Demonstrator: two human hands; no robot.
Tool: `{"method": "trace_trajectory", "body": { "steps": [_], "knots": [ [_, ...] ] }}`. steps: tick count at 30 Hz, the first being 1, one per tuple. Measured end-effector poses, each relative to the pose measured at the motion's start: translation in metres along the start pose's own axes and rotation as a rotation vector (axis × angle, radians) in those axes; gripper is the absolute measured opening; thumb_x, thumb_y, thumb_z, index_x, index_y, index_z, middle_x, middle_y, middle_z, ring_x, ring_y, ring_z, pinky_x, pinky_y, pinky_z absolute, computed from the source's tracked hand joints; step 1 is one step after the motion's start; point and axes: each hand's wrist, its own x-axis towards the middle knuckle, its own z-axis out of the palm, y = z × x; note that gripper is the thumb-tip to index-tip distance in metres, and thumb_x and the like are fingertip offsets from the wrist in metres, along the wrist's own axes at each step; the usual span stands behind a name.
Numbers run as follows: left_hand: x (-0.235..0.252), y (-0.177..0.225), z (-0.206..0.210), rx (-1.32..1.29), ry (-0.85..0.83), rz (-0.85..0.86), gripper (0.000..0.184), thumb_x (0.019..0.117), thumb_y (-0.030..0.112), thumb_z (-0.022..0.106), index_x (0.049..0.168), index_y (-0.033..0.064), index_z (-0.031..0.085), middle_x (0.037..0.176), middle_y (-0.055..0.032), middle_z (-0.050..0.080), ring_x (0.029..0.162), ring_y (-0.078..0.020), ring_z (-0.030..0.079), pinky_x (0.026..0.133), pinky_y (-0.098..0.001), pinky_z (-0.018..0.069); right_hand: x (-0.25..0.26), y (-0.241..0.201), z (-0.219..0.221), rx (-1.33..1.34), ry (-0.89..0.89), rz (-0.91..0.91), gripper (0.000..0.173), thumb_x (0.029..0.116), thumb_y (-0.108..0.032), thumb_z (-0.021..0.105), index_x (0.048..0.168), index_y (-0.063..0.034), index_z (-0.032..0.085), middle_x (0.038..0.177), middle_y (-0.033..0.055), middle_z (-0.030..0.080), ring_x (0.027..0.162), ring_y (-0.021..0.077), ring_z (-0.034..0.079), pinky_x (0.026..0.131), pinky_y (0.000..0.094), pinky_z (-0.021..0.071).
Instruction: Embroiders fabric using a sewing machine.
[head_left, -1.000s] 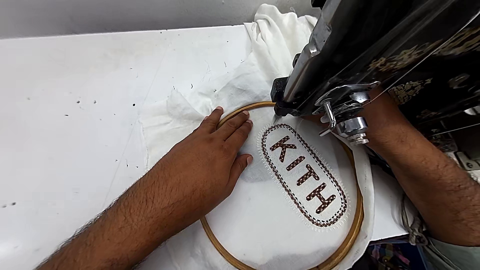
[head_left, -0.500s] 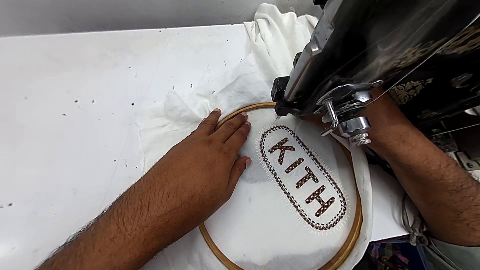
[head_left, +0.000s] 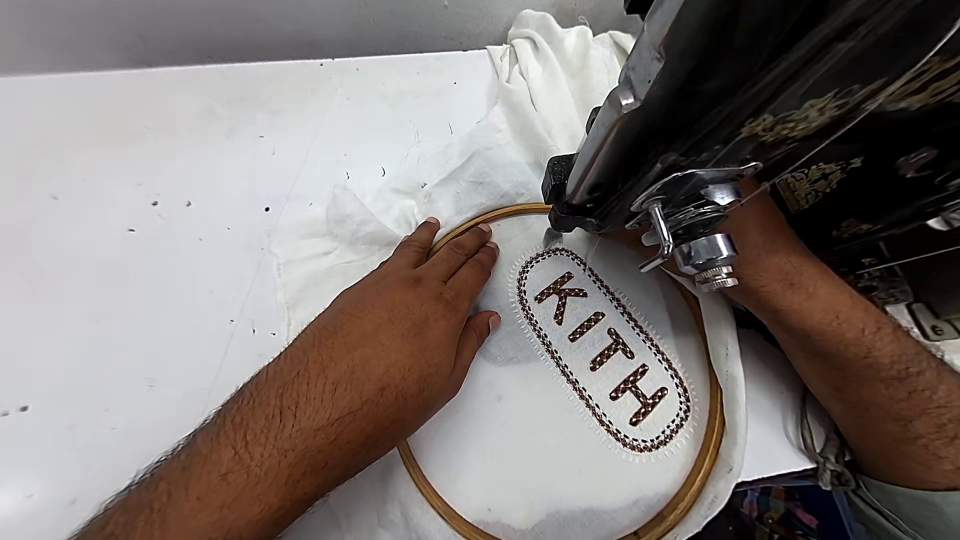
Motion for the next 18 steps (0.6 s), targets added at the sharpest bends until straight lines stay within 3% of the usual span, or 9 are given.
{"method": "trace_trajectory", "body": {
  "steps": [8, 18],
  "knots": [
    [-0.0026, 0.0010, -0.0011, 0.010, 0.007, 0.015, 0.061, 0.1058, 0.044, 0.034, 0.151, 0.0083, 0.052, 0.160, -0.0052, 0.046, 0.149, -0.0347, 0.039, 0.120, -0.0508, 0.0357, 0.0012, -0.0026, -0.0020, -0.017, -0.018, -0.035, 0.023, 0.0890, -0.022, 0.066, 0.100, -0.0019, 0.069, 0.090, 0.0118, 0.068, 0.087, 0.0151, 0.065, 0.078, 0.0320, 0.0494],
    [-0.0015, 0.0009, -0.0012, 0.012, -0.004, -0.002, 0.062, 0.1061, 0.046, 0.033, 0.153, 0.0090, 0.051, 0.161, -0.0047, 0.044, 0.150, -0.0355, 0.038, 0.120, -0.0521, 0.0354, 0.0005, -0.0088, -0.0029, -0.021, -0.030, 0.033, 0.021, 0.0864, -0.019, 0.067, 0.097, -0.0005, 0.068, 0.087, 0.0122, 0.067, 0.084, 0.0161, 0.064, 0.075, 0.0339, 0.0488]
  ]
}}
